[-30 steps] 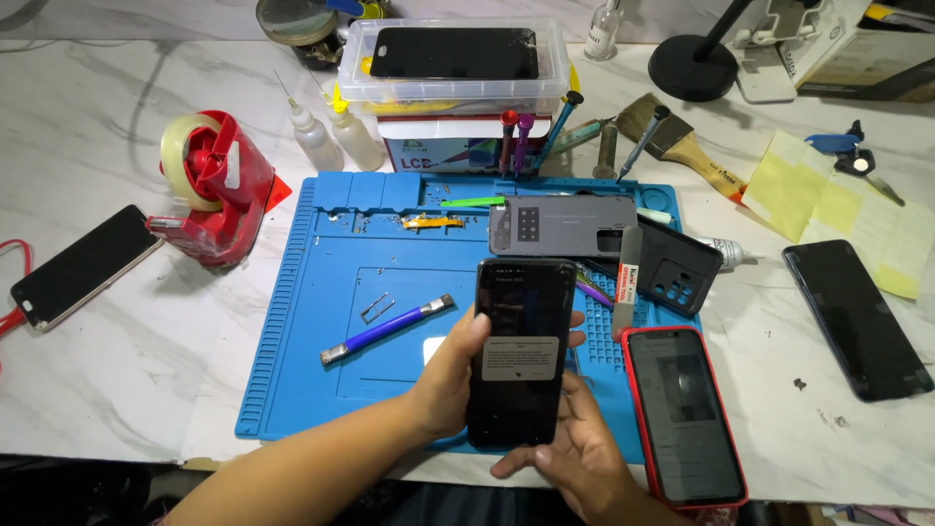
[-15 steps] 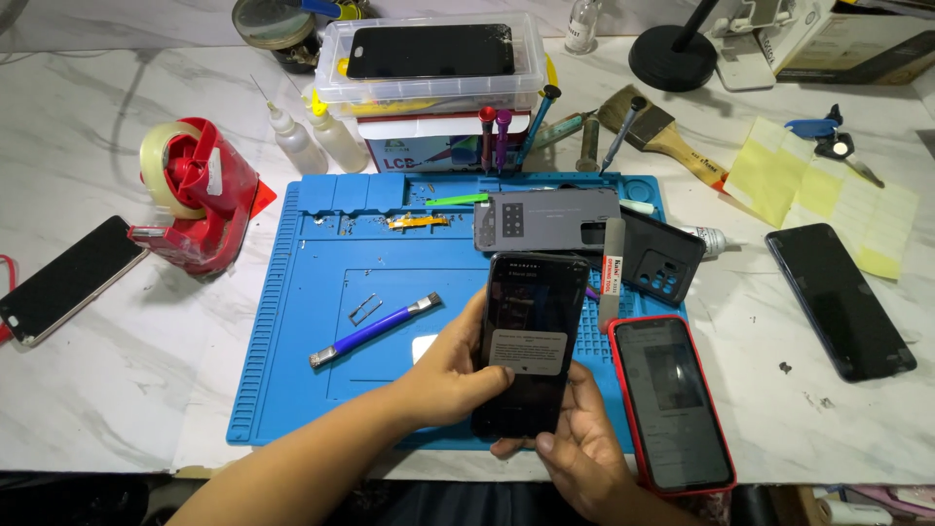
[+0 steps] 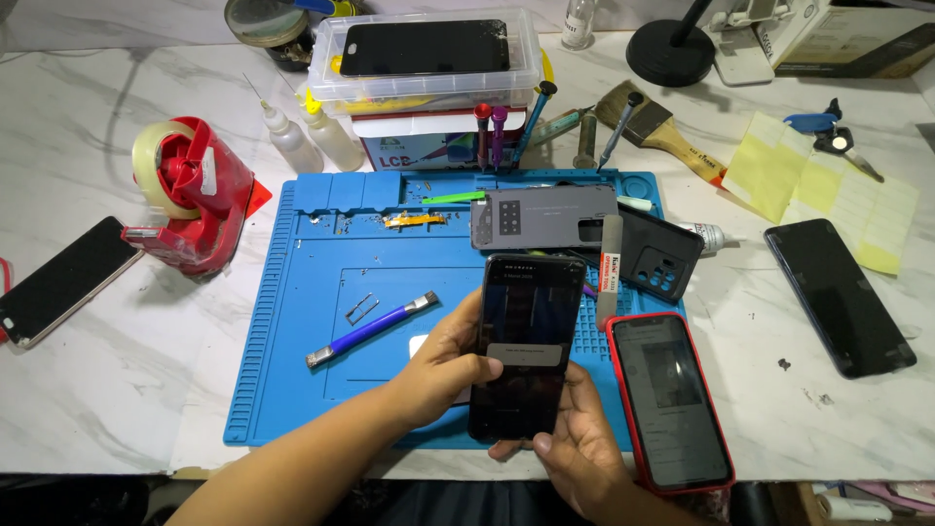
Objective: Disassembling a smartphone by removing the back cover and inspecting components on a repair bench.
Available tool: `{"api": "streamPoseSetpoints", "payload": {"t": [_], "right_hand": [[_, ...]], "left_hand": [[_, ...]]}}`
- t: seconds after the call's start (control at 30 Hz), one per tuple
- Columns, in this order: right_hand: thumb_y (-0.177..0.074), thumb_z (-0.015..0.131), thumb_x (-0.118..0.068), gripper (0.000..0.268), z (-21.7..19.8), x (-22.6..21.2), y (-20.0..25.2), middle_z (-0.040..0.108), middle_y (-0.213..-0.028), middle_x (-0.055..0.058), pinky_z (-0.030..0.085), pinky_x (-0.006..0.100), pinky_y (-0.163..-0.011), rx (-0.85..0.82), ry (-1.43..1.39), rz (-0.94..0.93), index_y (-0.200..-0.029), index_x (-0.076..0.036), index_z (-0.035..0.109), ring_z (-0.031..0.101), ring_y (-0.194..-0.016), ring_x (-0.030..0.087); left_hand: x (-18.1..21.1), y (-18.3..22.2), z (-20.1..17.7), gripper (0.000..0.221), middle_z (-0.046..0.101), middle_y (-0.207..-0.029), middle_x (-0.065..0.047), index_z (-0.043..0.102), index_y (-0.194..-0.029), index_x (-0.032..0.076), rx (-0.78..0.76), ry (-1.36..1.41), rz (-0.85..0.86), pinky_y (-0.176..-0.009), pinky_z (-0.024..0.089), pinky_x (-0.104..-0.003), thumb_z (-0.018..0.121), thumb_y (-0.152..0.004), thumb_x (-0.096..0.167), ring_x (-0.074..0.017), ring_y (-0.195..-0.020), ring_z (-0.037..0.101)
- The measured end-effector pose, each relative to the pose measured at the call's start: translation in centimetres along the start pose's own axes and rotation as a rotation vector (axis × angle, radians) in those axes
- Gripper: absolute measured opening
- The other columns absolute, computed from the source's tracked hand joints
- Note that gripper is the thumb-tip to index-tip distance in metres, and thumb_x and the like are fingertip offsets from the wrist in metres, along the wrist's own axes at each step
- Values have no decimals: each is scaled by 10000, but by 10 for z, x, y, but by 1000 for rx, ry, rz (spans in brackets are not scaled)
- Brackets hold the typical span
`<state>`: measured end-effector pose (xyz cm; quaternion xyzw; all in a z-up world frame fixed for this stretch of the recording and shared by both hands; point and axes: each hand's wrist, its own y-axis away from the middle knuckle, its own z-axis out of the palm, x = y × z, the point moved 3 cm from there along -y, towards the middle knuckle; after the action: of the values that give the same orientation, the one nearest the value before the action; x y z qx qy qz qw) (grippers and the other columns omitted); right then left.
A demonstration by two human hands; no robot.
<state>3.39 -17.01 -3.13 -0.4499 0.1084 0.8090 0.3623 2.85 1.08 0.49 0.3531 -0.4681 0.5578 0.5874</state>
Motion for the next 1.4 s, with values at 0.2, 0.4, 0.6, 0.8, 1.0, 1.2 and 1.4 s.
{"api": "streamPoseSetpoints", "payload": {"t": [0.2, 0.4, 0.6, 0.8, 1.0, 1.2, 1.4], "right_hand": [[-942, 639, -139, 680, -4, 4, 1, 476, -1388, 227, 668, 460, -760, -5, -1, -6, -1493, -18, 259, 674, -1020, 365], [-953, 648, -148, 689, -6, 5, 3, 513, -1374, 226, 662, 463, -757, -10, 25, -20, -1486, 8, 239, 747, -884, 376], [-968, 644, -221, 716, 0, -1, 2, 493, -1453, 229, 646, 439, -847, -24, 130, -26, -1494, 8, 215, 770, -933, 353], [-972, 637, -176, 692, -4, 5, 4, 495, -1446, 242, 641, 451, -851, -23, 121, -52, -1488, 12, 215, 779, -916, 368], [-972, 645, -163, 678, 0, 4, 2, 465, -1471, 251, 647, 447, -826, -30, 108, -78, -1489, -5, 237, 735, -977, 367], [-928, 614, -112, 671, -8, 12, 3, 513, -1391, 246, 689, 465, -791, 8, 140, -64, -1470, -7, 232, 734, -1034, 414], [-884, 603, 1, 740, -7, 14, 5, 513, -1390, 237, 680, 489, -791, 66, 76, -33, -1510, -16, 209, 708, -1052, 421]], "left_hand": [[-2, -1, -2, 648, 587, -1141, -43, 428, -1491, 57, 22, -23, 62, -840, 504, -308, 543, -855, 105, -149, -983, 577], [3, -1, 5, 729, 585, -1190, -78, 288, -1562, 47, -2, -147, 108, -909, 531, -320, 616, -922, 165, -178, -1064, 608], [23, -4, 17, 773, 618, -1158, -81, 291, -1561, 41, 31, -254, 124, -860, 548, -290, 669, -933, 286, -168, -1005, 632], [18, -3, 15, 724, 610, -1126, -66, 342, -1512, 37, 50, -258, 101, -834, 538, -275, 677, -913, 268, -144, -963, 621], [16, -3, 15, 647, 616, -1105, -69, 374, -1477, 39, 45, -264, 130, -840, 552, -285, 655, -946, 281, -156, -980, 631], [10, -1, 10, 715, 603, -1227, -72, 356, -1532, 51, 31, -154, 139, -959, 507, -323, 651, -952, 349, -175, -1114, 597], [11, -1, 8, 717, 586, -1321, -83, 358, -1551, 30, 71, -123, 103, -1026, 481, -362, 544, -972, 410, -192, -1194, 571]]}}
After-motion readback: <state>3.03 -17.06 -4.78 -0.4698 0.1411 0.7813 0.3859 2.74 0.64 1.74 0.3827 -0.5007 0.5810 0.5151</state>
